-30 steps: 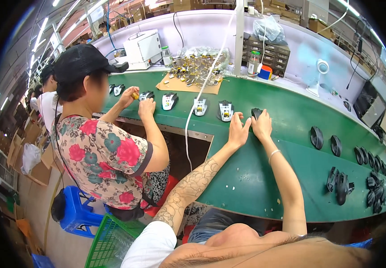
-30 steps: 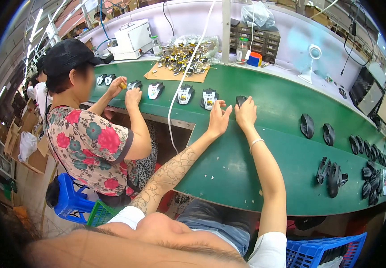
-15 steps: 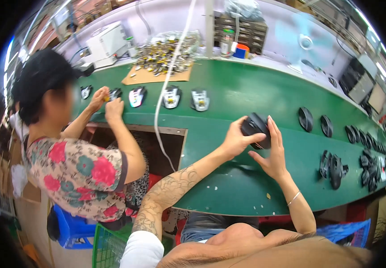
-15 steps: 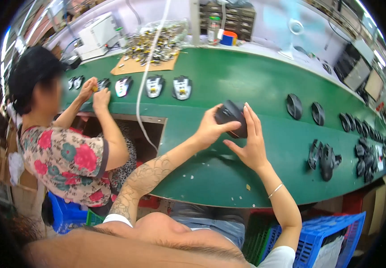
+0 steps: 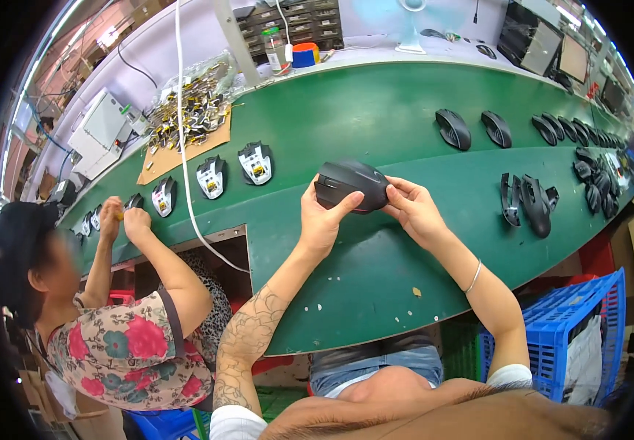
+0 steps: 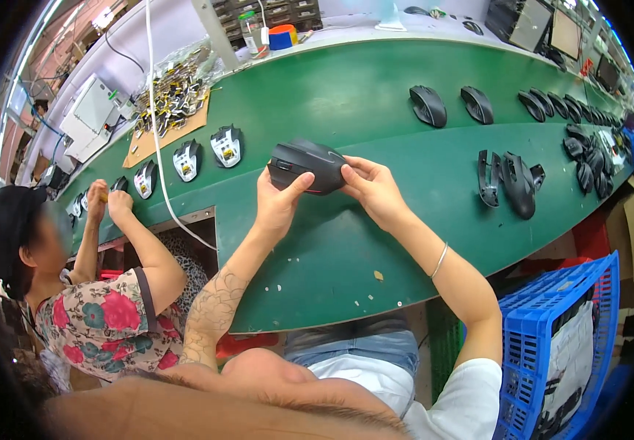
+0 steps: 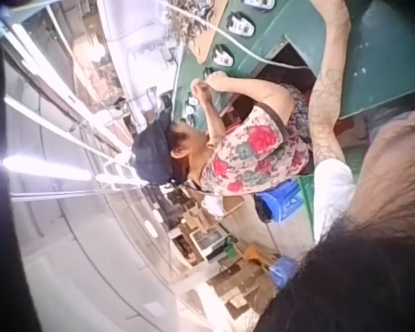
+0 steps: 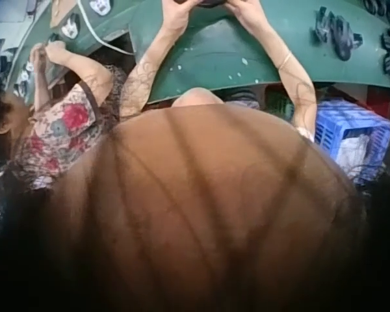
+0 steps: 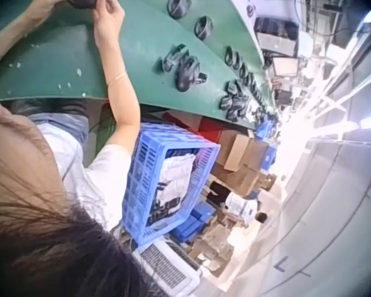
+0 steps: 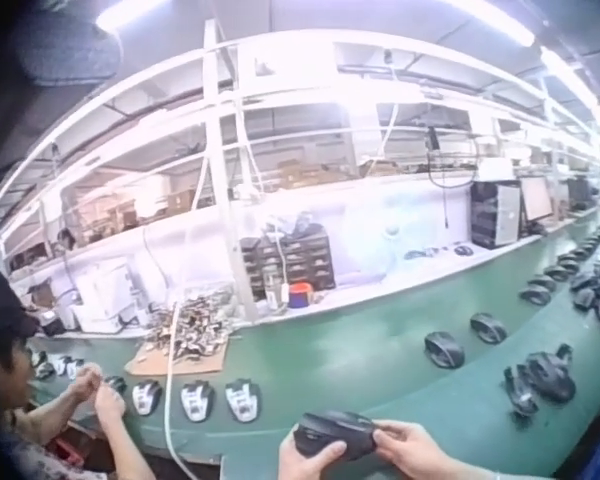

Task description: The person assembles computer mice by hand, fitting internal PCBs into plastic mouse shells.

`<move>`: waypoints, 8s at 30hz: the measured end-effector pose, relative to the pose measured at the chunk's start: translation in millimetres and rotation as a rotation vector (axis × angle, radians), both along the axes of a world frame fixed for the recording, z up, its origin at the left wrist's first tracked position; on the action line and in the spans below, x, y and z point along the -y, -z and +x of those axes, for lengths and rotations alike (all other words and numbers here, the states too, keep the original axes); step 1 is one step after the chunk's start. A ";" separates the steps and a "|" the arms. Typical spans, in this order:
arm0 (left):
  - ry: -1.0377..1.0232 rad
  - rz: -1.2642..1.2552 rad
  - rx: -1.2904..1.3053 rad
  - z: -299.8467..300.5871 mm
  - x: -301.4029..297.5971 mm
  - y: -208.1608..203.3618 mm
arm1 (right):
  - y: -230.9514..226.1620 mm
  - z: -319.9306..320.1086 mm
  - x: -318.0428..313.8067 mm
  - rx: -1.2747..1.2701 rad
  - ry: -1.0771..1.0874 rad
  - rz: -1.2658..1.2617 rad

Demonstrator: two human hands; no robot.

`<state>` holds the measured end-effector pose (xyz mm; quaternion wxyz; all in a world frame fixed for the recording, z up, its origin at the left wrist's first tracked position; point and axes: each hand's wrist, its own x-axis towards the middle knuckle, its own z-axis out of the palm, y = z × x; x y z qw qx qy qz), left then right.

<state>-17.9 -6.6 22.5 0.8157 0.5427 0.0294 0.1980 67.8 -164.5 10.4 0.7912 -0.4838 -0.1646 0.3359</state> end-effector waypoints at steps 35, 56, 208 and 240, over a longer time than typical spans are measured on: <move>0.091 -0.379 -0.180 2.3 -10.9 19.7 | 14.5 8.1 3.1 0.022 0.057 -0.117; -0.140 0.361 -0.116 -1.0 -10.9 4.5 | 26.1 86.6 37.3 0.692 0.863 -0.782; -0.488 1.116 -0.410 -12.8 -76.3 -0.7 | 10.0 -6.6 -4.3 1.259 0.504 -0.428; -0.579 1.284 -0.931 120.6 -74.4 7.2 | -13.1 10.7 2.3 1.308 0.499 -0.573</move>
